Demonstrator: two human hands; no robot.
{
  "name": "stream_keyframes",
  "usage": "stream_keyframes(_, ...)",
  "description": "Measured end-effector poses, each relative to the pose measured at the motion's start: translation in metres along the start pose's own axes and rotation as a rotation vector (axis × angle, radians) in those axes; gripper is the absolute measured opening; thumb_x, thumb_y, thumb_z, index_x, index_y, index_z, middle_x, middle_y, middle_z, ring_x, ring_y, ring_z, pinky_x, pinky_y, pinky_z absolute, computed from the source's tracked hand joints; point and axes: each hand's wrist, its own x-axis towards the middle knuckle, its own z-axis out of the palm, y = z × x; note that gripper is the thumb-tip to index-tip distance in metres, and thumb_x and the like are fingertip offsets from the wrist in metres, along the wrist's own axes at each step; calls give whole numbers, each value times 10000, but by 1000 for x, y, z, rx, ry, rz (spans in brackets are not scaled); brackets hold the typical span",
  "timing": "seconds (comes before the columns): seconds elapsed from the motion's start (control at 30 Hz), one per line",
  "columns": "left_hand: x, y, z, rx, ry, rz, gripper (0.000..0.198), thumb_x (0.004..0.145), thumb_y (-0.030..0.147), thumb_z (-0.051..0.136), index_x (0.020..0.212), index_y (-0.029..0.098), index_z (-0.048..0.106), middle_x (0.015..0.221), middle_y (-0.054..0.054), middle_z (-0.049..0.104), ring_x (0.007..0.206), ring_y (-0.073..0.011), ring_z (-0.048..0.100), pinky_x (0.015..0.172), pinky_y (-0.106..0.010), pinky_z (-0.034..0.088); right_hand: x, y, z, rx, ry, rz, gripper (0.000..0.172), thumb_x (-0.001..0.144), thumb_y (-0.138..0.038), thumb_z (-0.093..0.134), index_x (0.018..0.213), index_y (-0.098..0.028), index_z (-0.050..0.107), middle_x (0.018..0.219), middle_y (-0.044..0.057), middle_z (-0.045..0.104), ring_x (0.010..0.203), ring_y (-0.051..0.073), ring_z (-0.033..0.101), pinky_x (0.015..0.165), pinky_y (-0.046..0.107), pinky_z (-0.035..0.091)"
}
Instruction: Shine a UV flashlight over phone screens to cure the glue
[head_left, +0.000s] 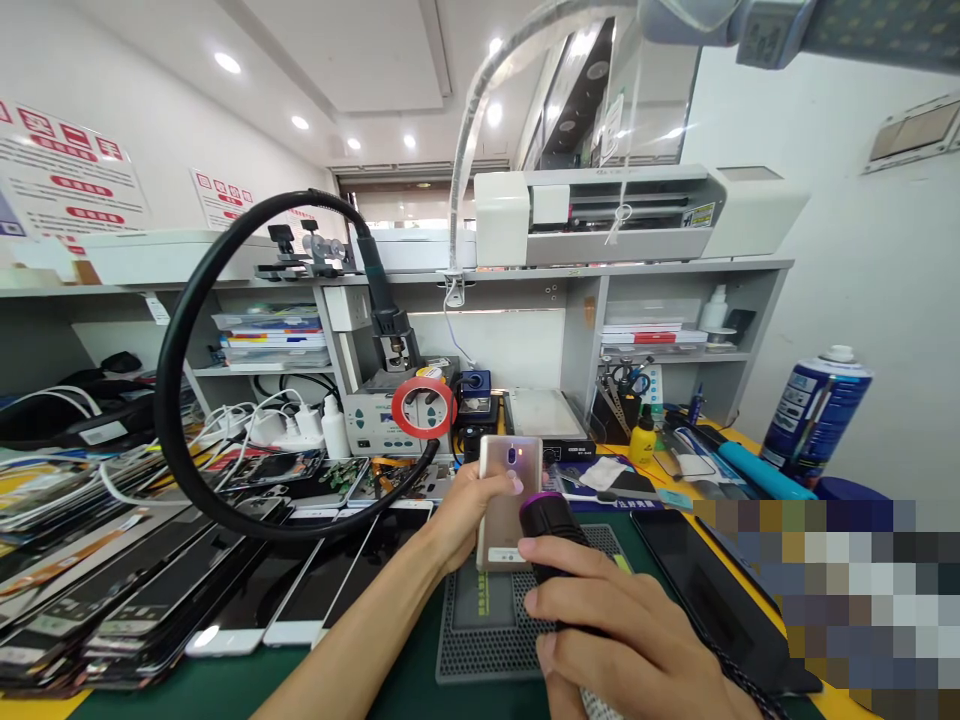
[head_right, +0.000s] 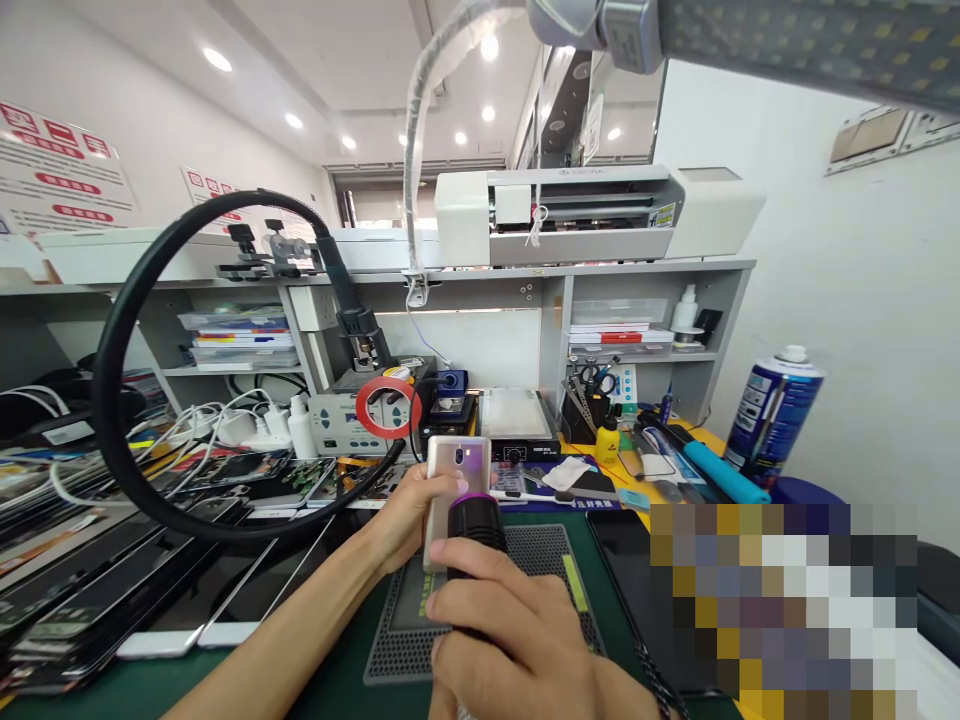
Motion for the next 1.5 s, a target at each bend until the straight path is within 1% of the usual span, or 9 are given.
stream_keyframes(0.13,-3,7,4,-168,-52,-68,486,891,495,594,1111,87,741,1027,-162,742,926,-267,688,823,-339,507,-3,-3,6,9,81,93,172,842,-33,549,753,-176,585,786,51,678,1020,217,725,859,266,596)
stream_keyframes(0.27,-5,12,6,-286,-59,-86,677,923,649,457,1147,66,718,1008,-184,746,908,-293,698,828,-368,512,5,-3,-3,16,-12,44,166,780,-8,580,755,-166,623,757,45,687,975,208,737,835,234,598)
stream_keyframes(0.37,-5,13,5,-272,-52,-99,705,921,661,449,1146,47,712,994,-190,748,890,-299,703,829,-371,512,11,-2,-9,9,-80,0,191,720,29,600,765,-152,644,752,54,693,978,202,736,844,213,591)
stream_keyframes(0.53,-2,12,3,-280,-57,-94,712,919,663,443,1154,45,707,1014,-195,749,903,-304,704,844,-370,510,7,-1,-3,11,37,-28,175,762,21,583,746,-150,613,776,67,693,987,211,732,855,273,603)
stream_keyframes(0.87,0,10,-1,-342,-72,-150,678,856,661,520,1182,98,713,1020,-163,758,887,-326,713,852,-418,524,10,0,-18,87,-253,-44,149,914,-68,527,864,-100,664,891,122,724,1165,243,659,966,332,571)
stream_keyframes(1.1,1,8,-3,-323,-102,-117,690,847,660,529,1206,97,701,1038,-164,752,924,-362,710,869,-461,526,6,3,-15,168,-311,-40,188,941,-99,506,858,-67,672,899,135,707,1187,263,639,1006,342,544)
stream_keyframes(1.23,-1,10,0,-302,-131,-71,690,891,625,477,1203,48,691,1088,-208,732,974,-387,698,935,-507,501,-3,5,-2,287,-263,-47,122,869,-73,523,811,-77,630,844,117,659,1035,220,683,985,328,551)
stream_keyframes(1.37,-2,11,2,-293,-126,-70,693,895,620,467,1172,29,701,1091,-227,727,954,-377,701,940,-503,504,-6,6,3,274,-320,-77,173,896,-133,486,814,-78,628,852,120,646,961,220,680,966,367,562)
stream_keyframes(1.5,-3,12,2,-304,-122,-97,686,881,631,490,1183,54,705,1083,-202,734,977,-363,697,936,-477,512,0,6,-9,142,-318,-93,252,966,-126,424,849,-80,643,900,132,683,1131,264,654,975,362,556)
